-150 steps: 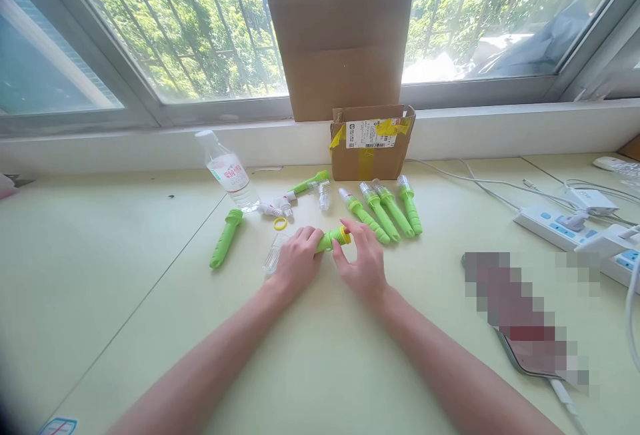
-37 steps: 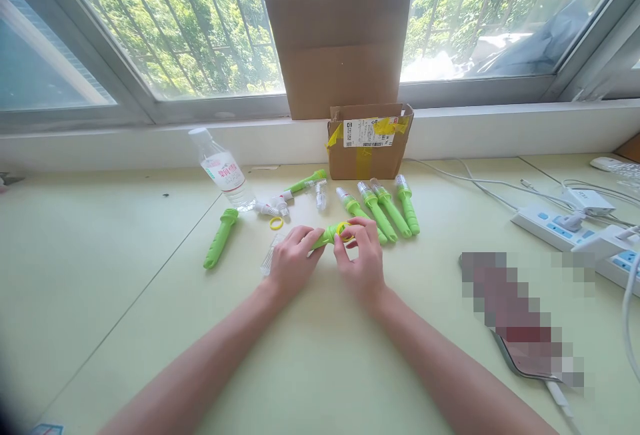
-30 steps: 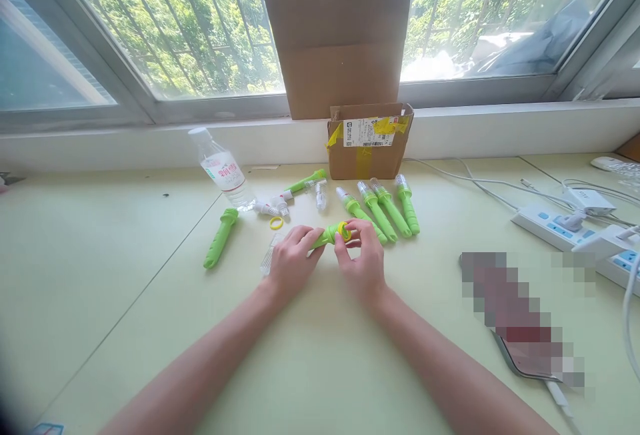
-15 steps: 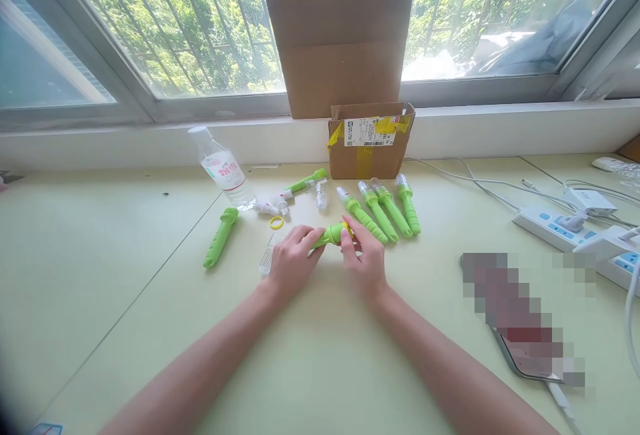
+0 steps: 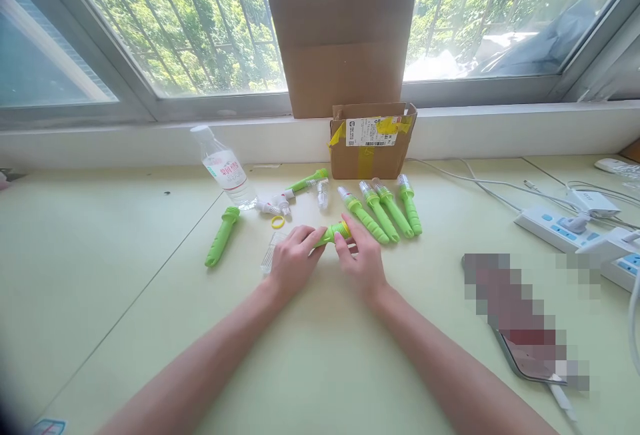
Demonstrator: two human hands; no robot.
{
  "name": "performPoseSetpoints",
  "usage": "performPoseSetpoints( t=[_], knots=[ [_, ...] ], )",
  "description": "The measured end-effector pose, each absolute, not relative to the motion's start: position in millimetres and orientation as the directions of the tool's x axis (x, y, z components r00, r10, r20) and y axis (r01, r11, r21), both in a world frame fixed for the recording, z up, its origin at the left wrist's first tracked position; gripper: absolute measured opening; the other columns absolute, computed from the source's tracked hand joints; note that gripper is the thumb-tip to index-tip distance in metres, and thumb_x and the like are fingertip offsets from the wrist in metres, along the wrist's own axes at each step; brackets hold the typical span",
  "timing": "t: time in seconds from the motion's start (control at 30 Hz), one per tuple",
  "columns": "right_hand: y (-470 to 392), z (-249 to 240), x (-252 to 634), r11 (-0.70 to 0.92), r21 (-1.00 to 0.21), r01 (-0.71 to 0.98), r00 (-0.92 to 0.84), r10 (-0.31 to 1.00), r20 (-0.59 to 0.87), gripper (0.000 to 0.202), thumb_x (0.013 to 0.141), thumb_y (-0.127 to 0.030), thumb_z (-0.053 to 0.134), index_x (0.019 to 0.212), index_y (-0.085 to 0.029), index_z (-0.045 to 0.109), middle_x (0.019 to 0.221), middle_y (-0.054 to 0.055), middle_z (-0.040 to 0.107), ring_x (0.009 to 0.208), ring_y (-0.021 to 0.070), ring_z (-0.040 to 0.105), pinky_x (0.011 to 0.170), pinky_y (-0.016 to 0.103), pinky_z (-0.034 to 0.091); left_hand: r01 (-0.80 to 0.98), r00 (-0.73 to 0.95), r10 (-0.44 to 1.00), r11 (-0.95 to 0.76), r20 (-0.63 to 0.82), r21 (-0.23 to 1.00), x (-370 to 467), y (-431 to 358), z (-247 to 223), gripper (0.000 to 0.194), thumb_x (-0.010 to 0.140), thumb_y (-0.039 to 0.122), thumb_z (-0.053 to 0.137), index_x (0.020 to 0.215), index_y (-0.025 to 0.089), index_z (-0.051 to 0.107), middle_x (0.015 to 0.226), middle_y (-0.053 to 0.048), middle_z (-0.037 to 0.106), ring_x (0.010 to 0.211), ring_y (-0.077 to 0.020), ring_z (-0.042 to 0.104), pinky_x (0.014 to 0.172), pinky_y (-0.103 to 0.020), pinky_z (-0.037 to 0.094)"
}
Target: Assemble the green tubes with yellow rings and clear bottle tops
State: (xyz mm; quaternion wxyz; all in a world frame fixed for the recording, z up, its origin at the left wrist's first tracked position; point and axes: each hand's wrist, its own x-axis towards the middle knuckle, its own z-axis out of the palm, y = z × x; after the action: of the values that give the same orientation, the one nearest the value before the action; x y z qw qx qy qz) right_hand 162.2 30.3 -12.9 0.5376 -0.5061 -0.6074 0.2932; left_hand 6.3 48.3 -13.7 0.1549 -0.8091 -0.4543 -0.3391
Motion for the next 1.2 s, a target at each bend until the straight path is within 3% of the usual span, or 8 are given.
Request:
performPoseSetpoints(
  t=[0.23, 0.57, 0.9, 1.2],
  knots=[
    [29.2, -10.2, 162.6, 0.341, -0.889, 0.306, 0.032, 0.930, 0.367, 0.052, 0.088, -0.037, 0.053, 0.138, -0.025, 0.046, 0.119, 0.009, 0.060, 0.077, 0.0166, 0.067, 0.061, 0.030, 0.059, 0.841, 0.358, 0.643, -0.537, 0.677, 0.065, 4.0, 49.2, -15.2, 0.021, 0.088, 0.022, 0.058, 0.108, 0.022, 0.062, 0.083, -0.002, 0.064, 0.077, -0.0146, 0.059, 0.060, -0.024, 0.038],
    [28.0, -8.7, 161.8, 0.372, -0.882, 0.288, 0.043, 0.915, 0.400, 0.050, 0.086, -0.037, 0.057, 0.134, -0.027, 0.051, 0.111, 0.007, 0.063, 0.076, 0.0162, 0.066, 0.061, 0.030, 0.058, 0.839, 0.367, 0.648, -0.541, 0.667, 0.064, 2.7, 49.5, -16.1, 0.022, 0.088, 0.021, 0.057, 0.110, 0.022, 0.061, 0.081, -0.002, 0.063, 0.075, -0.0153, 0.058, 0.059, -0.024, 0.037],
    [31.3, -5.9, 163.1, 0.152, -0.986, -0.070, 0.130, 0.981, 0.142, 0.046, 0.087, -0.051, 0.050, 0.114, -0.018, 0.066, 0.112, 0.011, 0.067, 0.070, 0.0176, 0.068, 0.056, 0.032, 0.058, 0.867, 0.394, 0.659, -0.498, 0.641, -0.020, 6.6, 47.0, -15.9, 0.023, 0.086, 0.017, 0.059, 0.108, 0.022, 0.061, 0.080, -0.002, 0.062, 0.074, -0.0165, 0.056, 0.055, -0.026, 0.035],
    [27.9, -7.6, 160.8, 0.174, -0.982, 0.073, 0.058, 0.982, 0.178, 0.056, 0.081, -0.045, 0.062, 0.132, -0.024, 0.053, 0.100, 0.007, 0.069, 0.080, 0.0198, 0.068, 0.068, 0.035, 0.058, 0.888, 0.365, 0.736, -0.459, 0.571, 0.024, 6.9, 44.6, -15.9, 0.024, 0.088, 0.021, 0.058, 0.111, 0.022, 0.059, 0.082, -0.003, 0.062, 0.076, -0.0166, 0.058, 0.056, -0.026, 0.035]
  ],
)
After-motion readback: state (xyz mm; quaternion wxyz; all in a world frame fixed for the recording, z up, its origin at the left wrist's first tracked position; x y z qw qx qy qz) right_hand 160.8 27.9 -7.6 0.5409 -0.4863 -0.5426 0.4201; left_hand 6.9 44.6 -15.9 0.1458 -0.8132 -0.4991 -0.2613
